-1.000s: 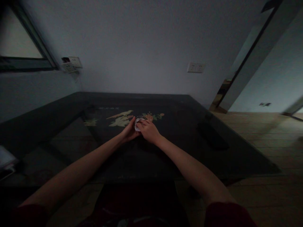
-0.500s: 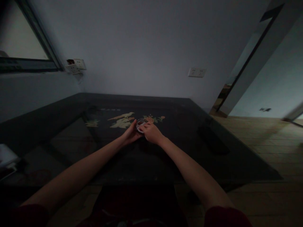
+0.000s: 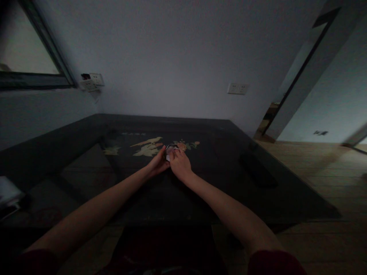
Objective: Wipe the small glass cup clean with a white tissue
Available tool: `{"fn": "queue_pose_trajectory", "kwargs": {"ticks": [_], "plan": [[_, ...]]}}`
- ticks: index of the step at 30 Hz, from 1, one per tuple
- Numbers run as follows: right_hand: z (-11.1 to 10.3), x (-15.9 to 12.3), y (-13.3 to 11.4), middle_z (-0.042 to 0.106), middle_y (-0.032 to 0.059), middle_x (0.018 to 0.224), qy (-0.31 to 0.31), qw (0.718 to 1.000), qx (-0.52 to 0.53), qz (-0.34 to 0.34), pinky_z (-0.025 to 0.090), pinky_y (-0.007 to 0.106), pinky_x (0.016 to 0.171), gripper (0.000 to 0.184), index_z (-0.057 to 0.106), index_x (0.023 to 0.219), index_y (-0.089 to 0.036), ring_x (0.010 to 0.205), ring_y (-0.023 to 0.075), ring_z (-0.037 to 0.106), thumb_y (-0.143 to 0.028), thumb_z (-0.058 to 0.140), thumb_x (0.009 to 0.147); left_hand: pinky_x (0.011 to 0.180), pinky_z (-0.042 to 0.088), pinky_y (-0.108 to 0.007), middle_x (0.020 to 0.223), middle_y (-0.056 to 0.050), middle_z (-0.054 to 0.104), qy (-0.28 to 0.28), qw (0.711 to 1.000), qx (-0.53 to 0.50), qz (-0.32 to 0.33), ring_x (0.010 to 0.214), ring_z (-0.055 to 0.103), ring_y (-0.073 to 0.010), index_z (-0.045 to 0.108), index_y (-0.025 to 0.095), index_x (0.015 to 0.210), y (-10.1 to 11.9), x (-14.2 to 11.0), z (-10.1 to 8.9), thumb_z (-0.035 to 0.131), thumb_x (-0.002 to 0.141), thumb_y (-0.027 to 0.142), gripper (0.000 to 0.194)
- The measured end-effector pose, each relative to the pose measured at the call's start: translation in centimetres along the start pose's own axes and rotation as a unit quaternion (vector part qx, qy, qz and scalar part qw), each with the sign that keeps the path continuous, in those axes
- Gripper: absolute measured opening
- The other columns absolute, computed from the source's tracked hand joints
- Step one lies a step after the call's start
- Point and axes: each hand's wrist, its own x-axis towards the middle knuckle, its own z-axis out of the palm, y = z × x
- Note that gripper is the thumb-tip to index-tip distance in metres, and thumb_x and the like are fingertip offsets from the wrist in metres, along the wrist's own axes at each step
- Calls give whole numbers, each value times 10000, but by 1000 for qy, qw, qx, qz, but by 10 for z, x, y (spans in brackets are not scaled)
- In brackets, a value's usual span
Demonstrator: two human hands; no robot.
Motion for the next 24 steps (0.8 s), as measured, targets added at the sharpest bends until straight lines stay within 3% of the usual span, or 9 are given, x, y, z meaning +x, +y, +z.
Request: {"fn": "queue_pose_trajectory", "kwargs": {"ticks": [3, 9, 17, 21, 24], "plan": [[7, -2, 4, 545, 219, 1322, 8, 1000, 19, -15, 361, 430, 1018, 443, 431, 1345, -4, 1236, 281, 478, -112, 362, 921, 781, 492, -263, 866, -75, 711, 8, 1000, -1, 2, 812, 657, -163, 667, 125, 1028, 0, 1, 0, 382, 961, 397, 399], [13, -3, 16, 528, 161, 1364, 3, 994, 66, -88, 338, 426, 1062, 420, 459, 1338, -57, 1328, 250, 396, -137, 364, 937, 806, 493, -267, 895, -83, 714, -3, 1000, 11, 10, 830, 662, -162, 661, 124, 1037, 0, -1, 1, 378, 962, 408, 408], [7, 3, -1, 510, 235, 1353, -20, 999, 39, 14, 300, 415, 1096, 439, 439, 1330, 25, 1299, 255, 436, -67, 361, 908, 893, 480, -292, 973, -87, 714, 15, 999, 0, 47, 945, 653, -184, 645, 139, 1081, -2, -5, 9, 389, 961, 387, 376], [1, 3, -6, 550, 280, 1284, -37, 998, 31, 39, 331, 440, 1060, 418, 474, 1276, 71, 1260, 288, 463, -49, 355, 894, 885, 482, -290, 973, -67, 713, 31, 996, 11, 87, 924, 658, -177, 630, 171, 1101, -6, -6, 11, 457, 941, 349, 295], [-8, 4, -7, 610, 269, 1192, -37, 998, 44, 33, 347, 444, 1031, 384, 527, 1226, 34, 1184, 290, 508, -59, 387, 881, 856, 486, -272, 959, -52, 710, 38, 993, 12, 111, 885, 663, -159, 620, 183, 1105, -9, -6, 10, 469, 938, 326, 267]]}}
